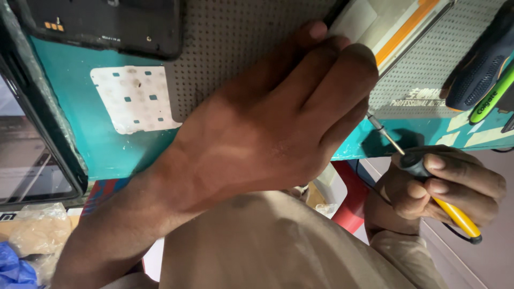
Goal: The person uses a yellow-handled screwdriver to unscrew components from a disassembled smartphone placed on a workbench. They then switch to using tweezers to carefully remove small internal parts from the device's frame.
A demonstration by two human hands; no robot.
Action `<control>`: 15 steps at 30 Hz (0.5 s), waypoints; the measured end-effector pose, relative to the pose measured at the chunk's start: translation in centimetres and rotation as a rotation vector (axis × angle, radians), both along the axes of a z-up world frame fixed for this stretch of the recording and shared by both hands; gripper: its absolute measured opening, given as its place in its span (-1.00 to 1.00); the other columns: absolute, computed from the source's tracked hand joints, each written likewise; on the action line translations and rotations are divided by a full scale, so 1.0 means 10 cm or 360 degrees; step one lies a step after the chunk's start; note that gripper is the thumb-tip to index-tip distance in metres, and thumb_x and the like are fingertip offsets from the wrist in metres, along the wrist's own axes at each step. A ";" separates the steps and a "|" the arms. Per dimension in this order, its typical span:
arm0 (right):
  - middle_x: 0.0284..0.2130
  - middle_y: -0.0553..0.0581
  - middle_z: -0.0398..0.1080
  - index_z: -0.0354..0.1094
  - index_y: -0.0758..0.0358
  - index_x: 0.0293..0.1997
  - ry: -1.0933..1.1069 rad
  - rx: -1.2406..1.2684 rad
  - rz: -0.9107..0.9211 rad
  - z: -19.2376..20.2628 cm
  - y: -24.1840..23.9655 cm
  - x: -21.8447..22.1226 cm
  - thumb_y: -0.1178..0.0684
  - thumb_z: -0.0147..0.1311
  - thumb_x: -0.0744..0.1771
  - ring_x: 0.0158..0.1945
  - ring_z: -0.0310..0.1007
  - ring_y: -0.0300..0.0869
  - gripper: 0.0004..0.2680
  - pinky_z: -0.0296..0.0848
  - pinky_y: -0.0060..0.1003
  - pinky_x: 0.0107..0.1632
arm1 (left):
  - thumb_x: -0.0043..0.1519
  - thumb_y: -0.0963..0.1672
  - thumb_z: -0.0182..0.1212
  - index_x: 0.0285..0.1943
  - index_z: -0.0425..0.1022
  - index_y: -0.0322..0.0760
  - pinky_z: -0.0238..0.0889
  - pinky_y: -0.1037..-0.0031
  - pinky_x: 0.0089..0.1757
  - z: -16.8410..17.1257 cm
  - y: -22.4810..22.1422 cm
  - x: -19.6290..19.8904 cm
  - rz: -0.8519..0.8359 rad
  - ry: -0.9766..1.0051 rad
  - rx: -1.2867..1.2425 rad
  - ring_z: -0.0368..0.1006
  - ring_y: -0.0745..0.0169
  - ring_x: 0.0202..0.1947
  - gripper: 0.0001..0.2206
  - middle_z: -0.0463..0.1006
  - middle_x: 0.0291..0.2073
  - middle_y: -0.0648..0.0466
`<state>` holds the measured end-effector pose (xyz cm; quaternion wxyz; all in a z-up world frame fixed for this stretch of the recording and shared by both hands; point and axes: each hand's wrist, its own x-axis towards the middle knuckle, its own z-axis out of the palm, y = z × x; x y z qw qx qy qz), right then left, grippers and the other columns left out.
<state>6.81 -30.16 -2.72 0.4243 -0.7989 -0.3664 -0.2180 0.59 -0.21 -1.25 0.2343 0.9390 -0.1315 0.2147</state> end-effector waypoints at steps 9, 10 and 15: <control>-0.24 0.15 0.22 -0.02 0.34 -0.19 0.0042 -0.0155 -0.0150 0.06 0.02 -0.07 -0.15 0.09 0.46 -0.35 0.40 -0.16 -0.64 0.52 -0.42 -0.31 | 0.39 -0.25 0.04 0.08 0.52 -0.58 0.27 0.33 0.31 0.01 0.02 -0.01 -0.0007 -0.0008 -0.0007 0.36 0.06 0.17 -0.81 0.33 0.12 -0.11; -0.23 0.15 0.23 -0.02 0.34 -0.19 0.0040 -0.0170 -0.0149 0.06 0.01 -0.07 -0.16 0.08 0.47 -0.35 0.40 -0.16 -0.64 0.51 -0.43 -0.30 | 0.38 -0.25 0.04 0.07 0.51 -0.57 0.26 0.33 0.32 0.02 0.02 -0.02 -0.0003 0.0006 0.0003 0.36 0.06 0.18 -0.80 0.32 0.13 -0.10; -0.24 0.19 0.25 0.02 0.35 -0.20 -0.0053 -0.0396 -0.0265 0.08 -0.10 -0.07 -0.17 0.02 0.48 -0.33 0.39 -0.14 -0.65 0.44 -0.42 -0.29 | 0.36 -0.22 0.05 -0.02 0.50 -0.51 0.26 0.36 0.28 0.01 0.02 -0.01 0.0018 -0.0016 -0.0015 0.36 0.09 0.15 -0.84 0.32 0.09 -0.08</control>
